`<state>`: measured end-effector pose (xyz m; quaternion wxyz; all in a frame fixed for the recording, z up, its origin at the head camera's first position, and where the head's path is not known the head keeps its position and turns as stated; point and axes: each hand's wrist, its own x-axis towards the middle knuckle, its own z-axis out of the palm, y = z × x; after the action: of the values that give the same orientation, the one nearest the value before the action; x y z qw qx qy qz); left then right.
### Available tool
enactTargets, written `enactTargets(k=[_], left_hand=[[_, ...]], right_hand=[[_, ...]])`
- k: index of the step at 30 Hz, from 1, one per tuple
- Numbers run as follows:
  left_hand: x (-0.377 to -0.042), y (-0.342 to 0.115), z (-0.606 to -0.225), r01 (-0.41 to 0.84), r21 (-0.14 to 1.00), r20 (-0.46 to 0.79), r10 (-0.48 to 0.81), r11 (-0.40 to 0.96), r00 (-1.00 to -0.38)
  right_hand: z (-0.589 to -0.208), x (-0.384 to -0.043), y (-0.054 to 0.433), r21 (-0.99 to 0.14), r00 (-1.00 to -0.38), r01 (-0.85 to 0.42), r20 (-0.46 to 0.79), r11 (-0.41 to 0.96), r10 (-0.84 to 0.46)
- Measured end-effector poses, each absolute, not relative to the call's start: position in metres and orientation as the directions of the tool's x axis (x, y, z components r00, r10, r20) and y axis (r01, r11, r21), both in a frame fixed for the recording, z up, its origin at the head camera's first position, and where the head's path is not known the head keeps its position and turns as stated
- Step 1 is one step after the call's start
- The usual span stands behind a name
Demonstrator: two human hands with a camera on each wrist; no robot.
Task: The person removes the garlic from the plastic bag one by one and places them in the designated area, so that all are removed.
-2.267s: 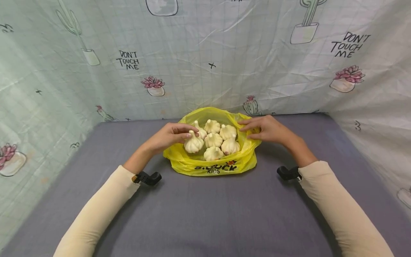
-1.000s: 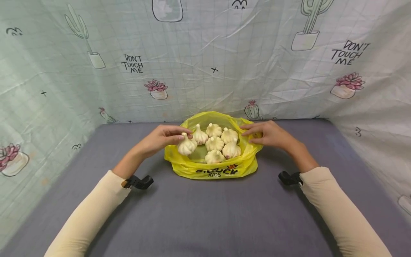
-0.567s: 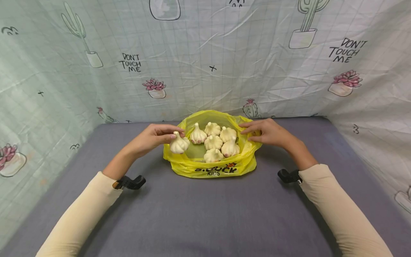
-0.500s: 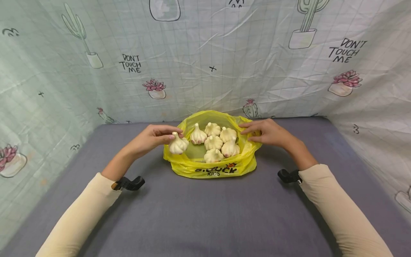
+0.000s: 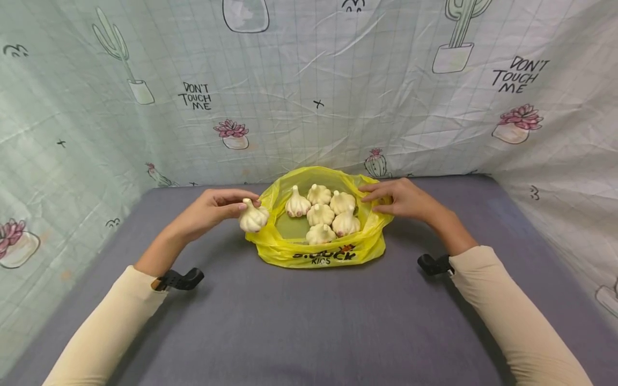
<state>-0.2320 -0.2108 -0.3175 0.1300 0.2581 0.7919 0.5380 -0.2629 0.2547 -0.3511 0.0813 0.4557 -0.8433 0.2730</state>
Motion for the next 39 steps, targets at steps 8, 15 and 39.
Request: enactTargets(k=[8, 15, 39], left_hand=[[-0.227, -0.229, -0.317, 0.258, 0.917, 0.074, 0.504, 0.305, -0.860], [-0.225, -0.247, -0.321, 0.243, 0.925, 0.083, 0.468, 0.292, -0.880], [-0.233, -0.279, -0.324, 0.236, 0.918, 0.101, 0.390, 0.318, -0.915]], right_hand=[[-0.350, -0.263, 0.254, -0.401, -0.591, -0.797, 0.360, 0.451, -0.722], [-0.351, -0.264, 0.255, -0.400, -0.589, -0.798, 0.362, 0.450, -0.723], [-0.346, -0.265, 0.256, -0.398, -0.583, -0.801, 0.350, 0.447, -0.733]])
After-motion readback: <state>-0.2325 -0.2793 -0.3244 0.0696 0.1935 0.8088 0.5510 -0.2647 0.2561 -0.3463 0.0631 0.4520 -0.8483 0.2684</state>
